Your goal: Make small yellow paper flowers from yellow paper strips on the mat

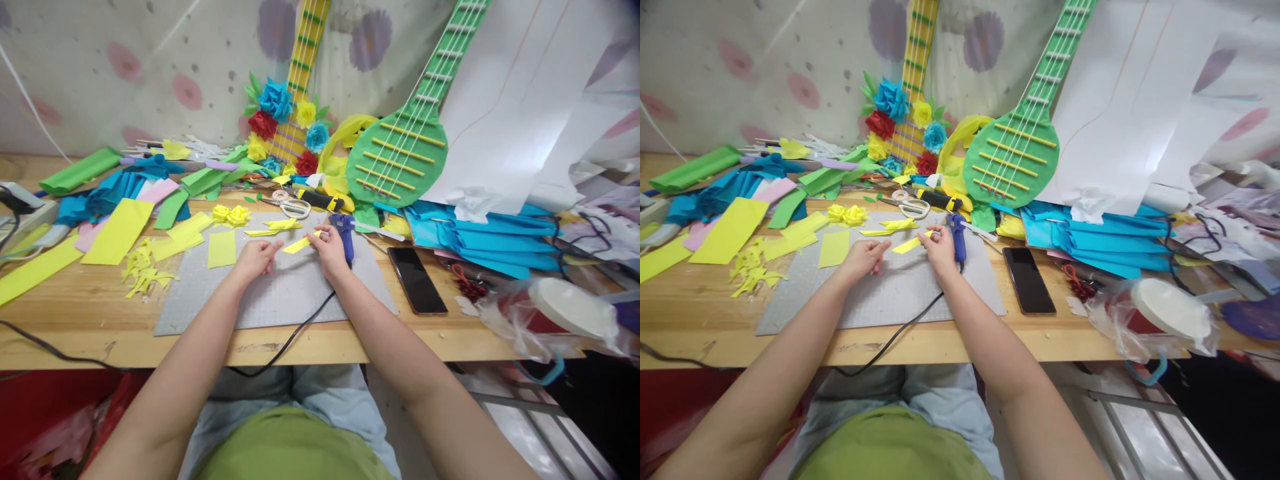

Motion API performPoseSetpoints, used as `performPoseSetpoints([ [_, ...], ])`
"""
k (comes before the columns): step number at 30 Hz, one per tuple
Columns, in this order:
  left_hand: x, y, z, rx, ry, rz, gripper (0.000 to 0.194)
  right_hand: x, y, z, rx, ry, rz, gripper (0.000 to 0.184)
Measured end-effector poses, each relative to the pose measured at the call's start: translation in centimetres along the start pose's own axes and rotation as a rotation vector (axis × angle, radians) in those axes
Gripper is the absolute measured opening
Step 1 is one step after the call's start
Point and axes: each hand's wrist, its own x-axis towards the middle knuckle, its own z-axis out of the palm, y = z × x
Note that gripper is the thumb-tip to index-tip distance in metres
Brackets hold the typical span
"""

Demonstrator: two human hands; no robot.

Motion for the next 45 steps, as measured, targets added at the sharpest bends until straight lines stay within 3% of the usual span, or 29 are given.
performPoseSetpoints([
  [3,-0.2,0.3,0.5,-0.182,0.058,0.012,0.043,0.0,0.0,0.0,-0.003,-0.005,-0.003,0.041],
  [8,-0.5,0.6,2.0,-0.295,-0.107,-0.001,0.037,-0.3,0.2,0.4,-0.028,-0.032,-0.011,0.042],
  [14,-0.7,1.0,1.5,-0.328,-0.109,-0.11,0.029,-0.3,0.3,0.4,-0.044,-0.038,-0.014,0.042],
  [22,-0.6,0.7,0.1,-0.338,0.013,-0.08,0.028,-0.2,0.2,0.1,-0.027,-0.013,0.023,0.038],
  [28,-0.6,0.9,-1.2,-0.301,0.099,0.029,0.031,-0.1,0.0,0.0,-0.049,0.007,0.054,0.028],
  [33,-0.6,0.7,-0.2,-0.346,0.067,0.017,0.038,-0.1,0.0,0.1,-0.034,0.01,0.068,0.024],
  [40,0.0,0.2,0.0,-0.311,0.179,0.031,0.034,-0.2,0.0,0.1,-0.052,0.016,0.057,0.027],
  [43,0.5,-0.6,-0.7,-0.161,0.283,0.059,0.027,-0.2,0.0,0.2,-0.071,0.014,0.058,0.028],
  [45,0.9,-1.0,-1.1,0.105,0.388,0.147,0.023,-0.2,0.0,0.2,-0.082,0.009,0.057,0.028],
])
